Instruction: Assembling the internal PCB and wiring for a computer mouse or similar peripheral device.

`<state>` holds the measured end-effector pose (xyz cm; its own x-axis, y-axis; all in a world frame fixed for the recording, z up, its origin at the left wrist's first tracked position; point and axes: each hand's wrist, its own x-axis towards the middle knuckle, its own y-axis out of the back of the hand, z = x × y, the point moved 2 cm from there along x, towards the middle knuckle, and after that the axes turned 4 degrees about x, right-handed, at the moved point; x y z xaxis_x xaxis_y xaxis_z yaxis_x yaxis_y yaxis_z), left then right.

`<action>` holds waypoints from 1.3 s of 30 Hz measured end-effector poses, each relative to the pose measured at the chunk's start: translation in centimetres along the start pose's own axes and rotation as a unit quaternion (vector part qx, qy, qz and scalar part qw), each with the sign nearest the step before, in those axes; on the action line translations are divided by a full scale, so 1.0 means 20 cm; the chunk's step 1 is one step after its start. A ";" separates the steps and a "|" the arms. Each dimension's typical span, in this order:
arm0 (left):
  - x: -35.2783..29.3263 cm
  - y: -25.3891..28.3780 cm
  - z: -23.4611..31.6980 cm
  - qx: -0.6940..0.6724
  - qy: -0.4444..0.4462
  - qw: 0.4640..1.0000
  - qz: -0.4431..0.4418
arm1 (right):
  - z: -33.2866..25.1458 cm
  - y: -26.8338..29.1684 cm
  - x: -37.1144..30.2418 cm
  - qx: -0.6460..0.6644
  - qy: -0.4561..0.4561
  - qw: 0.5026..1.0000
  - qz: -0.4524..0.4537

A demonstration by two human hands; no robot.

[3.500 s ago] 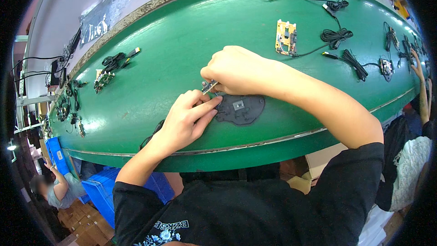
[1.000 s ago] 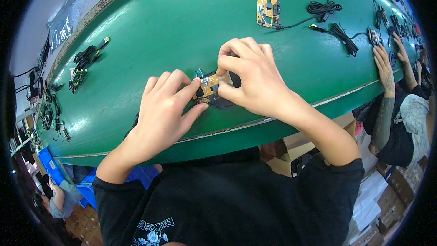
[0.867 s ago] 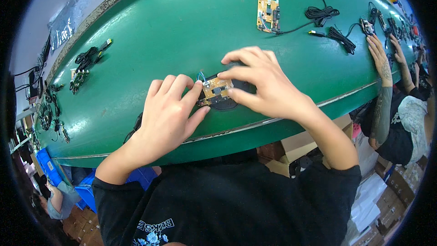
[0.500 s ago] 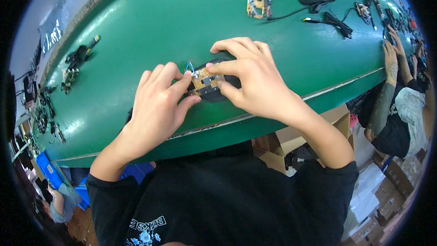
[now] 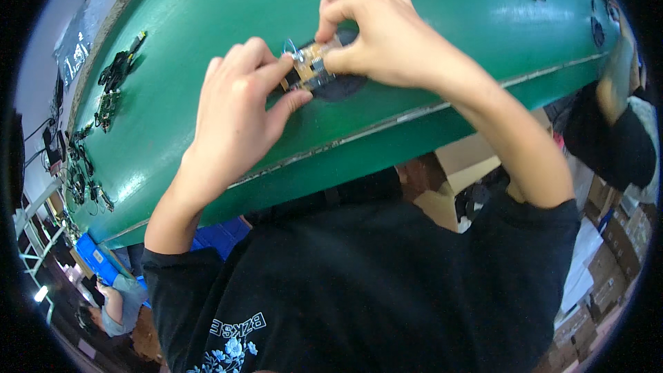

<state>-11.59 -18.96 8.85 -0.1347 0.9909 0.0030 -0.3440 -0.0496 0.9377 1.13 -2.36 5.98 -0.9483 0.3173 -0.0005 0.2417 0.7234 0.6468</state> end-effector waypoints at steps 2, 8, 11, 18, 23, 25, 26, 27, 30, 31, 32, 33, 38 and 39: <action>-0.01 0.01 0.01 0.001 0.000 1.000 -0.008 | -0.03 0.02 0.02 -0.019 -0.023 0.999 -0.030; -0.02 0.02 0.03 0.008 -0.005 1.000 0.005 | -0.04 0.03 -0.06 -0.051 0.044 0.998 -0.001; -0.01 0.01 0.05 0.020 0.002 1.000 0.017 | -0.05 0.03 -0.16 -0.105 0.104 0.989 0.011; -0.01 -0.01 0.06 -0.022 0.028 0.999 0.004 | -0.11 -0.01 -0.19 -0.141 0.065 0.987 0.035; 0.00 0.00 0.06 -0.014 0.011 0.999 0.034 | -0.13 0.03 -0.17 -0.142 0.071 0.987 0.035; -0.03 -0.03 0.03 -0.022 0.012 0.999 0.048 | -0.12 0.02 -0.15 -0.125 0.059 0.990 0.011; -0.04 -0.04 0.03 -0.029 0.018 0.998 0.046 | -0.12 0.04 -0.15 -0.140 0.071 0.987 0.022; -0.05 -0.06 0.01 -0.038 0.012 0.997 0.061 | -0.09 0.04 -0.16 -0.109 0.063 0.992 0.018; -0.07 -0.05 0.03 -0.042 0.002 0.995 0.089 | -0.10 0.06 -0.16 -0.062 0.038 0.997 0.012; -0.07 -0.05 0.04 -0.043 0.000 0.995 0.092 | -0.11 0.06 -0.15 -0.062 0.015 0.998 0.015; -0.08 -0.04 0.04 -0.040 -0.001 0.994 0.101 | -0.12 0.06 -0.15 -0.060 -0.009 0.998 0.017; -0.07 -0.04 0.04 -0.044 0.002 0.994 0.100 | -0.12 0.05 -0.13 -0.052 -0.019 0.998 0.027; -0.06 -0.06 0.02 -0.067 0.019 0.994 0.083 | -0.13 0.02 -0.11 -0.073 -0.034 0.996 0.046; -0.06 -0.06 0.01 -0.067 0.019 0.994 0.087 | -0.12 0.02 -0.11 -0.069 -0.037 0.996 0.045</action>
<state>-10.77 -20.11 7.90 -0.2360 0.9608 0.1451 -0.4329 -0.2377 0.8695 2.76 -4.15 8.15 -0.9051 0.4251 0.0093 0.2897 0.6005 0.7453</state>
